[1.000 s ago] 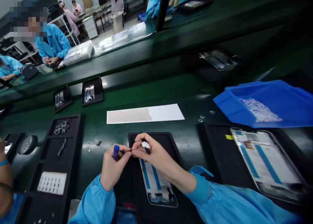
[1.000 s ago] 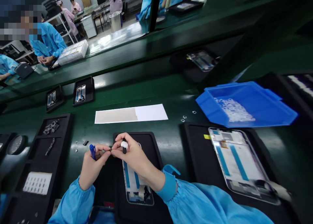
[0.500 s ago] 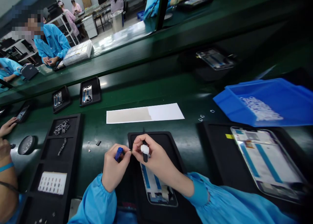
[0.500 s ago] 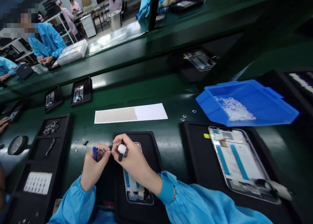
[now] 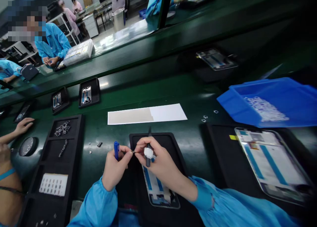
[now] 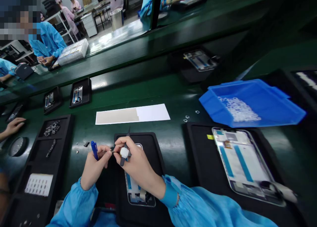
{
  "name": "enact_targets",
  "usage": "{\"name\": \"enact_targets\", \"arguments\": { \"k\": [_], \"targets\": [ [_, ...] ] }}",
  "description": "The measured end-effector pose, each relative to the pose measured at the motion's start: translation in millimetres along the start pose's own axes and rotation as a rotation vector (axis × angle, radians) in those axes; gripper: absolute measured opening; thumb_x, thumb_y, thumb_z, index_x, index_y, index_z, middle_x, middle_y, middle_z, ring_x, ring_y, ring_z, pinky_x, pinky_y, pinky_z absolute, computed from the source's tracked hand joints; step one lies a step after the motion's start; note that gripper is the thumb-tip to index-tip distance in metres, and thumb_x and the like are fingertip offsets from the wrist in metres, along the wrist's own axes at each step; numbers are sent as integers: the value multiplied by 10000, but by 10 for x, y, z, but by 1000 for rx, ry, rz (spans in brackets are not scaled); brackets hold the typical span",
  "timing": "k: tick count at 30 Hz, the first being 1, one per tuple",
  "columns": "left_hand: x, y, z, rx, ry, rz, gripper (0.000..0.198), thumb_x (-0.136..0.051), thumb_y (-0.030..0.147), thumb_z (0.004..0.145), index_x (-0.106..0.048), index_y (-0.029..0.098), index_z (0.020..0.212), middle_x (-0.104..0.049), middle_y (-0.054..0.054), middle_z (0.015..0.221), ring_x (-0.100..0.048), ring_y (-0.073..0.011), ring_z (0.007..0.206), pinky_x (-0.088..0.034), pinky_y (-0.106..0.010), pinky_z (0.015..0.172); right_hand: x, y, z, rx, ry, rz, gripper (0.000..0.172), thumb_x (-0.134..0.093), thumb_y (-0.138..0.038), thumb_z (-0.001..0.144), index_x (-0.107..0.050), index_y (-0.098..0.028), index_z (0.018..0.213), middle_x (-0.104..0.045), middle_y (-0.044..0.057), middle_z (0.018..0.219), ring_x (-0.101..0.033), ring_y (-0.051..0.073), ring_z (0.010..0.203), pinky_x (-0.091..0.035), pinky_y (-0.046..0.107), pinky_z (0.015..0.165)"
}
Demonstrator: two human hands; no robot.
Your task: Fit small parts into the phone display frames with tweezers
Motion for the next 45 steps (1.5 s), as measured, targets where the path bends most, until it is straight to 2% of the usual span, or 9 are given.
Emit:
{"name": "enact_targets", "arguments": {
  "k": [6, 11, 13, 17, 19, 22, 28, 35, 45],
  "targets": [
    [31, 26, 42, 138, -178, -219, 508, -718, 642, 670, -562, 166, 754, -388, 98, 428, -261, -40, 376, -148, -186, 395, 20, -6, 3, -1, -51, 45, 243, -641, -227, 824, -565, -249, 1054, -682, 44, 1022, -668, 204, 941, -535, 316, 805],
    [7, -40, 28, 200, -251, -214, 568, -694, 695, 679, -600, 154, 823, -374, 98, 397, -238, -48, 357, -114, -196, 385, 38, -26, 37, -43, -49, 65, 201, -680, -269, 802, -578, -248, 974, -710, 39, 956, -688, 210, 859, -550, 318, 765],
    [20, -53, 39, 118, -101, -197, 583, -622, 730, 734, -632, 152, 813, -441, 61, 439, -309, -66, 374, -184, -206, 383, 49, -25, 40, -59, -45, 73, 213, -678, -285, 806, -567, -249, 985, -724, 32, 901, -696, 214, 839, -555, 327, 765],
    [97, -6, 37, -334, 471, -269, 640, -408, 741, 870, -627, 179, 655, -587, -38, 678, -543, -144, 631, -434, -270, 566, 58, -24, 22, -58, -52, 0, 212, -649, -292, 820, -571, -257, 1014, -733, 38, 915, -700, 226, 875, -564, 342, 770],
    [95, 6, 7, -469, 557, -314, 699, -302, 732, 909, -544, 194, 534, -517, -25, 610, -514, -145, 606, -430, -283, 575, 47, -24, 9, -43, -76, -37, 199, -628, -279, 832, -578, -261, 1024, -731, 38, 939, -700, 223, 892, -566, 338, 771],
    [23, -36, -47, -476, 484, -319, 729, -228, 721, 927, -462, 205, 468, -454, -11, 527, -437, -130, 494, -384, -280, 496, 19, -24, -11, 12, -98, -56, 191, -606, -254, 848, -581, -263, 1037, -726, 28, 936, -702, 212, 883, -559, 323, 772],
    [-64, -143, -81, -446, 372, -222, 683, -255, 703, 933, -479, 203, 524, -514, -32, 595, -522, -146, 548, -472, -301, 551, 2, -36, -31, 69, -106, -49, 170, -591, -228, 878, -584, -270, 1042, -719, 15, 913, -702, 195, 843, -549, 299, 736],
    [38, -69, -134, -264, 72, -329, 311, -609, 478, 896, -550, 182, 821, -580, -22, 863, -658, -157, 736, -567, -317, 719, 62, -66, -9, 30, 0, -54, 179, -618, -278, 859, -607, -267, 1038, -728, 29, 929, -710, 219, 860, -567, 342, 789],
    [-39, -178, -169, -250, 332, -392, 349, -747, 434, 795, -504, 200, 886, -665, -6, 863, -713, -151, 734, -605, -305, 741, 51, -68, -43, 52, 124, 52, 179, -660, -293, 871, -587, -253, 1029, -719, 33, 887, -712, 204, 834, -583, 311, 754]
  ]
}}
Point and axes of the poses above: each hand's wrist, its own z-axis towards the middle knuckle, its own x-axis out of the back of the hand, y = z × x, the point moved 1 cm from there along z, towards the middle knuckle
